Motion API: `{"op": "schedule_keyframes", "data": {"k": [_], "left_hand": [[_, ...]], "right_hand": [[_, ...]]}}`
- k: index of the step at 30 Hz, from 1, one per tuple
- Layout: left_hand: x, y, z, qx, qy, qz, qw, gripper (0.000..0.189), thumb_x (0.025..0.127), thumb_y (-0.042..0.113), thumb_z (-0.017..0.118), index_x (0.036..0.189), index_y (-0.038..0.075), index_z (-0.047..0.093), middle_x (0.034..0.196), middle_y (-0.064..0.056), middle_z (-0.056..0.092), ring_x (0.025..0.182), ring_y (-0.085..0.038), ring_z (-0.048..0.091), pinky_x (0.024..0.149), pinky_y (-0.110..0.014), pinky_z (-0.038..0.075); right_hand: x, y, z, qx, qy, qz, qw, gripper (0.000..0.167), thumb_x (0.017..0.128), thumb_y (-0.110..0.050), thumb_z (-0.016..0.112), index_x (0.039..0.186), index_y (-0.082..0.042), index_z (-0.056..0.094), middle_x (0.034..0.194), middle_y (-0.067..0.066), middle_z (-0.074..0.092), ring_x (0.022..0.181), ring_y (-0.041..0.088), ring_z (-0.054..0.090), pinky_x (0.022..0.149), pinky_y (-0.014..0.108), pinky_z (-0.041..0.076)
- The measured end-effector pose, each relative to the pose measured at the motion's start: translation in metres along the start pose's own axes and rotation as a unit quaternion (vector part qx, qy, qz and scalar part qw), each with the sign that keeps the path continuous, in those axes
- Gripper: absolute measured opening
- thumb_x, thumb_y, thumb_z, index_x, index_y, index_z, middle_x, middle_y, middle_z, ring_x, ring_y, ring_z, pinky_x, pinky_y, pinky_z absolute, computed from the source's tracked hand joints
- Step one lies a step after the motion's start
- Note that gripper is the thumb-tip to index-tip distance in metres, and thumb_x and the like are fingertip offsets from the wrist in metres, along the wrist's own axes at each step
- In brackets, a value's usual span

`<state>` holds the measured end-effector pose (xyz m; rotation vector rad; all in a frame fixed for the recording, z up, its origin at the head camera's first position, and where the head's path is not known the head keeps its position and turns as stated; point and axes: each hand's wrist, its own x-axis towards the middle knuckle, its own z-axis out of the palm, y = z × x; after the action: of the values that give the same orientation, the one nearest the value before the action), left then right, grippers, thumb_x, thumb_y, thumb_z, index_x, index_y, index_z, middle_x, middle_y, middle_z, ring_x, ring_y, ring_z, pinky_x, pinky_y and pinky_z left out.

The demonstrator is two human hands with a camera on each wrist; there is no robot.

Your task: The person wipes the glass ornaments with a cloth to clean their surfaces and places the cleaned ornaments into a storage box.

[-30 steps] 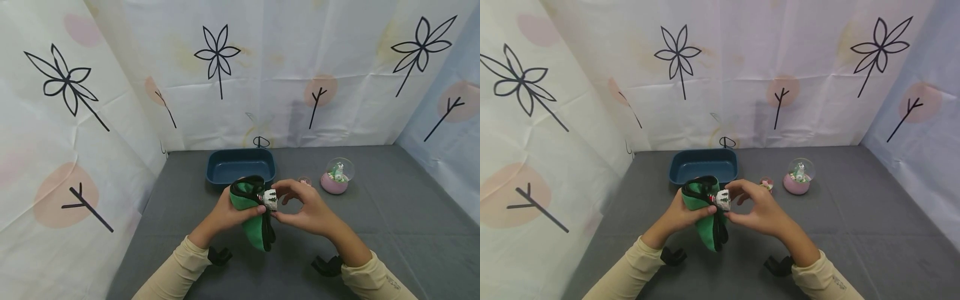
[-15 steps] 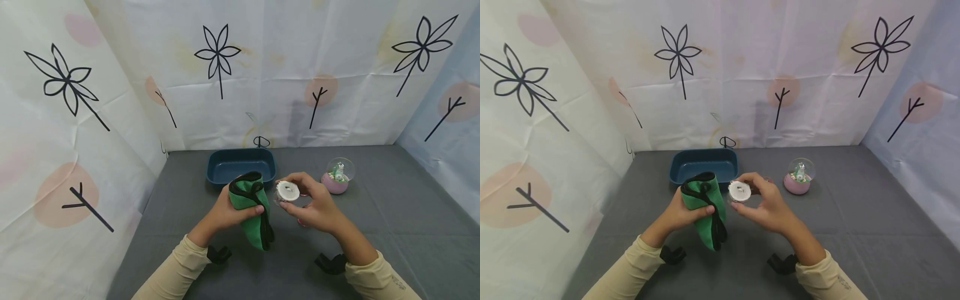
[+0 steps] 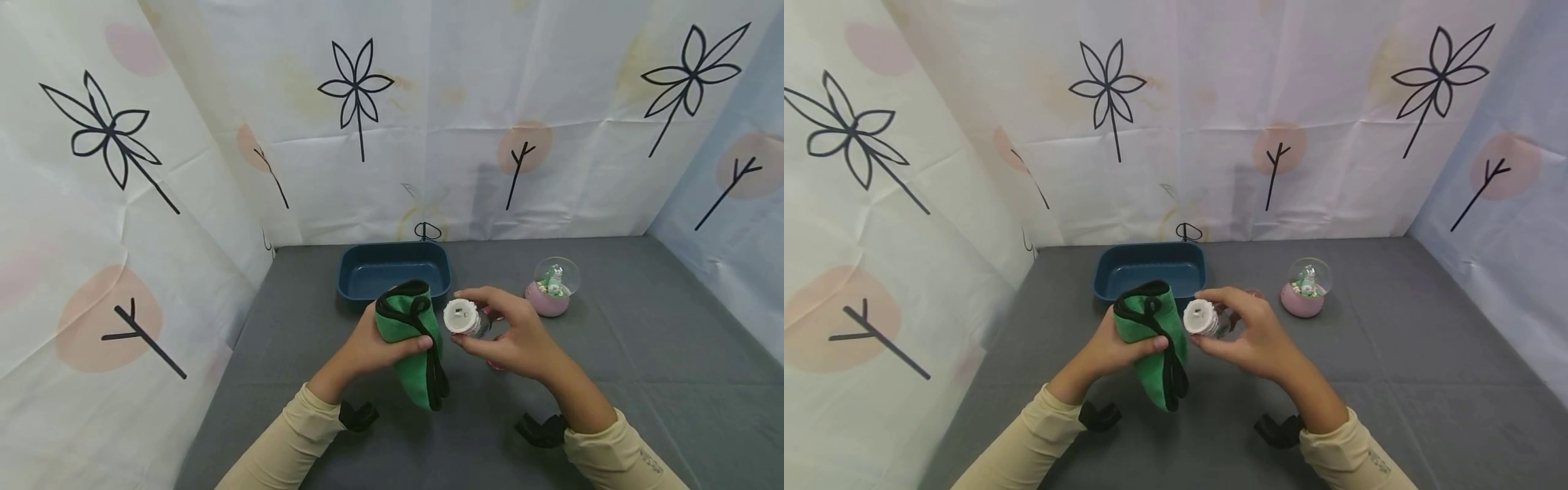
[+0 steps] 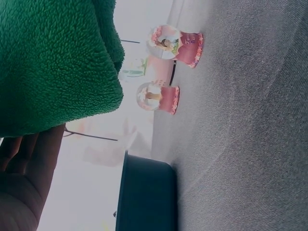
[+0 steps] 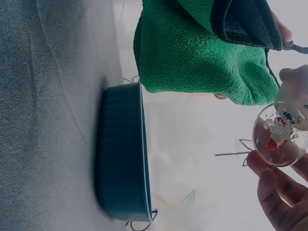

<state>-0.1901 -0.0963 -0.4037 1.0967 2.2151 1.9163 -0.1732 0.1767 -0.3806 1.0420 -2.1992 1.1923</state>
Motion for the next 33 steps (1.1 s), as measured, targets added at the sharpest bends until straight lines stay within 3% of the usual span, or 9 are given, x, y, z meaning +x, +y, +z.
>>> {"op": "schedule_keyframes", "data": {"k": [6,10,14,23,29,33], "left_hand": [[0.000,-0.001,0.000,-0.003,-0.001,0.004,1.0000,0.050,0.091,0.022,0.087,0.134,0.012,0.063,0.109,-0.013,0.073,0.094,-0.018,0.074,0.085,-0.038,0.064],[0.001,-0.002,0.000,-0.014,-0.009,0.011,0.9998,0.050,0.092,0.022,0.086,0.134,0.011,0.062,0.110,-0.016,0.073,0.095,-0.018,0.074,0.086,-0.038,0.064],[0.001,-0.004,0.000,-0.013,-0.011,0.019,0.9997,0.054,0.092,0.026,0.086,0.138,0.012,0.062,0.113,-0.015,0.073,0.098,-0.017,0.073,0.087,-0.038,0.064],[0.000,-0.003,0.004,-0.013,-0.022,0.017,0.9995,0.057,0.090,0.033,0.088,0.138,0.019,0.062,0.120,-0.007,0.072,0.104,-0.020,0.073,0.089,-0.039,0.064],[0.001,-0.004,0.006,-0.014,-0.024,0.018,0.9995,0.060,0.089,0.031,0.089,0.140,0.018,0.061,0.122,-0.007,0.071,0.106,-0.020,0.073,0.091,-0.039,0.063],[0.000,-0.006,0.008,-0.023,-0.031,0.016,0.9991,0.058,0.089,0.024,0.089,0.140,0.017,0.061,0.121,-0.008,0.071,0.106,-0.021,0.073,0.090,-0.039,0.063]], "right_hand": [[0.000,-0.001,0.000,0.005,0.007,0.016,0.9998,0.062,0.068,-0.002,0.098,0.119,-0.007,0.063,0.103,0.001,0.078,0.090,0.005,0.068,0.069,0.020,0.054],[0.000,0.001,0.001,0.018,0.012,-0.009,0.9997,0.055,0.066,0.004,0.097,0.111,-0.009,0.067,0.101,0.000,0.074,0.083,0.007,0.062,0.068,0.018,0.053],[0.000,0.001,0.002,0.040,0.007,-0.029,0.9987,0.057,0.067,0.007,0.096,0.115,-0.011,0.072,0.108,0.004,0.075,0.085,0.008,0.063,0.069,0.020,0.052],[0.001,-0.003,0.007,0.038,-0.003,-0.048,0.9981,0.057,0.069,0.005,0.096,0.120,-0.012,0.077,0.120,0.010,0.074,0.109,0.015,0.066,0.084,0.017,0.054],[0.002,-0.007,0.011,0.014,-0.001,-0.061,0.9980,0.054,0.070,0.002,0.096,0.119,-0.012,0.078,0.120,0.008,0.074,0.114,0.019,0.068,0.101,0.017,0.052],[0.002,-0.007,0.014,0.019,-0.001,-0.075,0.9970,0.052,0.070,0.005,0.095,0.117,-0.011,0.079,0.118,0.009,0.074,0.112,0.020,0.068,0.099,0.016,0.052]]}}
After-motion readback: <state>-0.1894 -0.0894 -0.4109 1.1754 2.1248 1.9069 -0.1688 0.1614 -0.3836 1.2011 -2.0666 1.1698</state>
